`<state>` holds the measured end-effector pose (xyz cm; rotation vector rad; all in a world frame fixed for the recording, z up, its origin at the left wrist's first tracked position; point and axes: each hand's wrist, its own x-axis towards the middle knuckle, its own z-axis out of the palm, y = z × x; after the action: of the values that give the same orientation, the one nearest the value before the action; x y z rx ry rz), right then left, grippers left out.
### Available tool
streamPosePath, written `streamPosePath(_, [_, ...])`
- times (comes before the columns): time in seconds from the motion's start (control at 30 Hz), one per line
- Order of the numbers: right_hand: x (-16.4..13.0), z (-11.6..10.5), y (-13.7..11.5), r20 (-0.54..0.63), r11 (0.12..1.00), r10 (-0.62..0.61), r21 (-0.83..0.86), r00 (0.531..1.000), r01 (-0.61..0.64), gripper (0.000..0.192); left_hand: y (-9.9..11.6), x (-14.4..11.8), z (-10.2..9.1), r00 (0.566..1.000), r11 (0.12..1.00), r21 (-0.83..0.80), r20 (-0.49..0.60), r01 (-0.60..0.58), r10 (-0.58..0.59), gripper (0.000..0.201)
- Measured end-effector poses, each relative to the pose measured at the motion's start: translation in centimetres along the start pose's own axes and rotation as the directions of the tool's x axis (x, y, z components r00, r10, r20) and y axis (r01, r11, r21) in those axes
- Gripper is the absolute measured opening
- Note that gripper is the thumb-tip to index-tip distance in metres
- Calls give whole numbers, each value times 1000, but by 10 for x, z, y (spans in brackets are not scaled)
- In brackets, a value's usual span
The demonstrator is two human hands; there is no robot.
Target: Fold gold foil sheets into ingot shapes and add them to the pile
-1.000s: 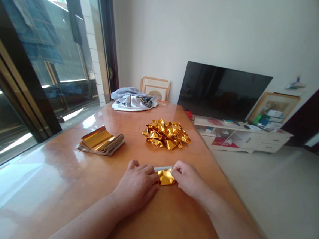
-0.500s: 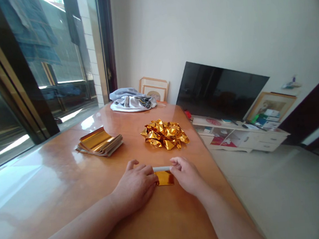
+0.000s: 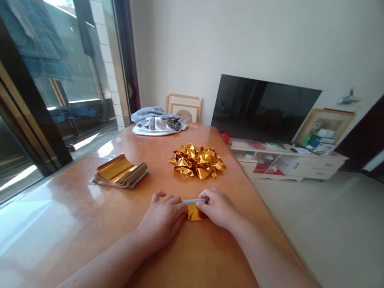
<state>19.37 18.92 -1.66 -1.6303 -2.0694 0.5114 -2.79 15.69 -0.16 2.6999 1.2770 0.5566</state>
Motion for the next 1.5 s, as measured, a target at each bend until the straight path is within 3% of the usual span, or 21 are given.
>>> streamPosePath(0.27, [5,6,7,81,988,101,108,992,-109,10,2,0,0,1000,1000,12,-10,-16,16,18])
streamPosePath(0.47, [5,3,5,101,987,72,133,992,-85,15,5,0,-3,1000,999,23,-1,-25,25,21])
streamPosePath(0.7, [1,4,3,90,982,90,159,992,-103,5,11,1,-7,999,998,48,11,-50,50,23])
streamPosePath(0.83, [-3,4,4,107,973,113,191,988,-132,3,19,0,-13,996,997,29,53,-76,74,13])
streamPosePath(1.07, [-4,7,4,94,937,171,293,981,-192,13,23,-2,-20,993,999,19,111,-50,48,16])
streamPosePath(1.5, [-7,-1,-5,156,819,239,498,958,-285,16,22,-1,-19,996,1000,-3,80,-28,28,30])
